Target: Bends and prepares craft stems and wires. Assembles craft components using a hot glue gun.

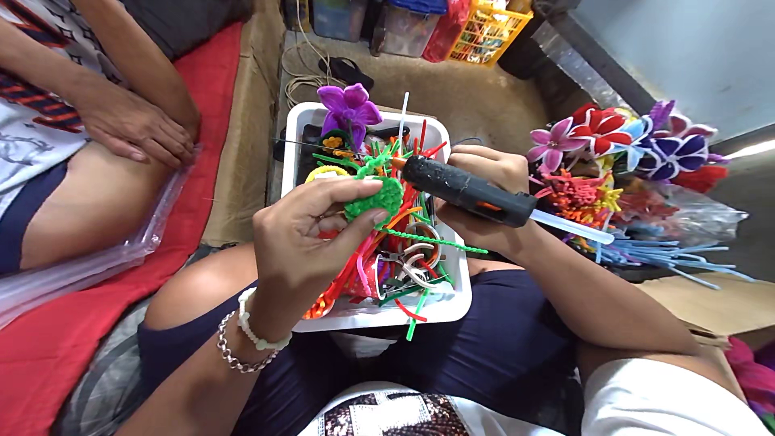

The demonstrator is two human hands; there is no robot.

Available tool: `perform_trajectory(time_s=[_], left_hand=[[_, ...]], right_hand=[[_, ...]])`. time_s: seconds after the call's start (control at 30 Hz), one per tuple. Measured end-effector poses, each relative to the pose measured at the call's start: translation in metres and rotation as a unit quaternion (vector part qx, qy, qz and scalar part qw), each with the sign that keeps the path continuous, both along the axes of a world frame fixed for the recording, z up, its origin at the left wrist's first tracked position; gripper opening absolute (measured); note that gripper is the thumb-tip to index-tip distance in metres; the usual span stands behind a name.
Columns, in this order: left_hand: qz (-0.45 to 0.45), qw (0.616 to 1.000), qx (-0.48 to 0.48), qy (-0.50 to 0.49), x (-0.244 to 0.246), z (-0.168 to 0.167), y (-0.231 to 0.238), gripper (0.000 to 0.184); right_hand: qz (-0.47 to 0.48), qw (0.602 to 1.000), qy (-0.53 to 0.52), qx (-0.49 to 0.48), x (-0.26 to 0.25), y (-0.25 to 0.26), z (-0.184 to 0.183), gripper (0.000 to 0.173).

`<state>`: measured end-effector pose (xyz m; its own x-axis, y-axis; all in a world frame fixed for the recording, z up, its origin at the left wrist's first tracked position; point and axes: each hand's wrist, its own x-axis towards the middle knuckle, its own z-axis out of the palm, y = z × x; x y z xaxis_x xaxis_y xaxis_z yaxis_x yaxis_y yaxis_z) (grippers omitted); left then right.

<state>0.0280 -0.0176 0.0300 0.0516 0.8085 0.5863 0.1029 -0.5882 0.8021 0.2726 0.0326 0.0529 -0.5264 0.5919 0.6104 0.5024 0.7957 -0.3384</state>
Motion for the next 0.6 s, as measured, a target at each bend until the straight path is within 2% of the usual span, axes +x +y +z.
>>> perform_trajectory(time_s=[0.6], left_hand=[[0.000, 1.000, 0.001, -0.002, -0.0016, 0.0006, 0.0002, 0.031]], right_hand=[[-0.002, 1.000, 0.012, -0.015, 0.0009, 0.0019, -0.0007, 0.012]])
